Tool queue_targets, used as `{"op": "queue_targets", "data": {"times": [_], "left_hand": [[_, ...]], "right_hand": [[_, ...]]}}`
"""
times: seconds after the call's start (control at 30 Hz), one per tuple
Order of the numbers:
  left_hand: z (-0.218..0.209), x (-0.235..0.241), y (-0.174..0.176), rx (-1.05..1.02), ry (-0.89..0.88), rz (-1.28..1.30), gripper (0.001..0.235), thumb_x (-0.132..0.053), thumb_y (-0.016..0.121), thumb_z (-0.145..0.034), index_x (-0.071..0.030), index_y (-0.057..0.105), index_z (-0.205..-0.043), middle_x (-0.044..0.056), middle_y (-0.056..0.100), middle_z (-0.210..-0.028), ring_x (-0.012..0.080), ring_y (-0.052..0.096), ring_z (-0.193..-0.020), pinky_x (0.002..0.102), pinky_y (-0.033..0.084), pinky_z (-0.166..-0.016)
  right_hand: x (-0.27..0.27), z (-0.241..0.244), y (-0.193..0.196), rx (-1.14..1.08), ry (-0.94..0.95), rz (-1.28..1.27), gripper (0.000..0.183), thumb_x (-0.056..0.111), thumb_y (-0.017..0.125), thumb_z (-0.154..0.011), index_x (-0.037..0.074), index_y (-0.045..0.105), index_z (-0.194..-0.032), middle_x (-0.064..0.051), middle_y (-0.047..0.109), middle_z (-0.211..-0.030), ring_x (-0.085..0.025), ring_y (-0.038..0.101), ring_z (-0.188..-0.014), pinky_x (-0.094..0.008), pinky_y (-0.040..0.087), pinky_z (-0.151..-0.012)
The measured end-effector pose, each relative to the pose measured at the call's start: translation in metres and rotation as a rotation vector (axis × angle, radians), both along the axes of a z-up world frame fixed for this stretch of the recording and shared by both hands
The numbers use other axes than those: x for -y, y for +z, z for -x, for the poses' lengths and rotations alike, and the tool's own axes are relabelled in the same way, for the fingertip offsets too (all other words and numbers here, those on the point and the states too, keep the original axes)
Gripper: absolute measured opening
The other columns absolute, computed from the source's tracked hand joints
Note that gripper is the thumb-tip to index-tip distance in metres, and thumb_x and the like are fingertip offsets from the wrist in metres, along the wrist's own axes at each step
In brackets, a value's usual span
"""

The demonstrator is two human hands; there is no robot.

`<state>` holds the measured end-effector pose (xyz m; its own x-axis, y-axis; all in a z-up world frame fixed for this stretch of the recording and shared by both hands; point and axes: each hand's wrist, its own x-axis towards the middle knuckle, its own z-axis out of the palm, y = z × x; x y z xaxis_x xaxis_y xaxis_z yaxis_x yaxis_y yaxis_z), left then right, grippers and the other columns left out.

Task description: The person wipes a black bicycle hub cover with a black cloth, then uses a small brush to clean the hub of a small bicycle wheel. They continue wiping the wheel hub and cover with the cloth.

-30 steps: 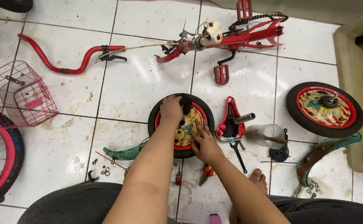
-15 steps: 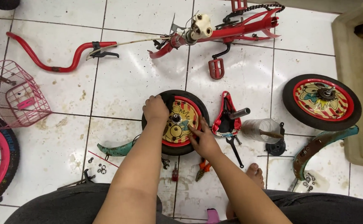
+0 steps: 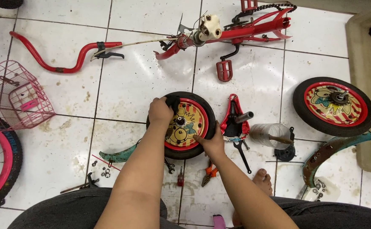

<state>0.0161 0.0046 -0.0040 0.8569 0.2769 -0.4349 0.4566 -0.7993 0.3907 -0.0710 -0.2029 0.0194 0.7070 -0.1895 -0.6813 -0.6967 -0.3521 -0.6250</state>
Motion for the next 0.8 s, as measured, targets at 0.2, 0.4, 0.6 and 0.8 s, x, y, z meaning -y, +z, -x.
{"op": "queue_targets", "data": {"times": [0.2,0.4,0.6,0.8], "left_hand": [[-0.020,0.022,-0.010,0.025,-0.058,0.083,0.032,-0.016,0.068,-0.092,-0.005,0.070,-0.123,0.018,0.067,-0.111,0.0339,0.066,-0.111,0.043,0.060,-0.090],[-0.040,0.050,-0.012,-0.074,-0.186,0.199,0.036,-0.013,0.065,-0.093,-0.008,0.069,-0.128,0.019,0.069,-0.115,0.0348,0.065,-0.117,0.047,0.058,-0.096],[-0.034,0.080,0.045,-0.207,-0.461,0.227,0.039,-0.013,0.065,-0.092,-0.007,0.068,-0.130,0.021,0.068,-0.125,0.0361,0.062,-0.124,0.050,0.053,-0.103],[-0.043,0.073,0.030,-0.115,-0.387,0.026,0.025,-0.006,0.064,-0.086,-0.007,0.077,-0.107,0.014,0.074,-0.102,0.0353,0.069,-0.109,0.047,0.059,-0.094]], "right_hand": [[-0.008,-0.007,0.018,-0.009,-0.058,-0.062,0.118,0.030,0.093,-0.070,0.019,0.024,-0.164,-0.028,0.046,-0.150,-0.042,0.047,-0.141,-0.047,0.046,-0.112],[-0.002,-0.001,0.003,0.014,-0.026,-0.045,0.115,0.027,0.089,-0.075,0.013,0.020,-0.165,-0.029,0.040,-0.155,-0.042,0.040,-0.146,-0.047,0.039,-0.118],[0.001,0.001,-0.019,0.004,-0.025,-0.012,0.115,0.033,0.090,-0.076,0.015,0.019,-0.165,-0.026,0.042,-0.153,-0.039,0.043,-0.145,-0.045,0.041,-0.118],[0.001,-0.004,-0.006,0.007,-0.040,-0.044,0.112,0.030,0.089,-0.077,0.014,0.020,-0.165,-0.025,0.042,-0.153,-0.039,0.043,-0.144,-0.045,0.042,-0.117]]}}
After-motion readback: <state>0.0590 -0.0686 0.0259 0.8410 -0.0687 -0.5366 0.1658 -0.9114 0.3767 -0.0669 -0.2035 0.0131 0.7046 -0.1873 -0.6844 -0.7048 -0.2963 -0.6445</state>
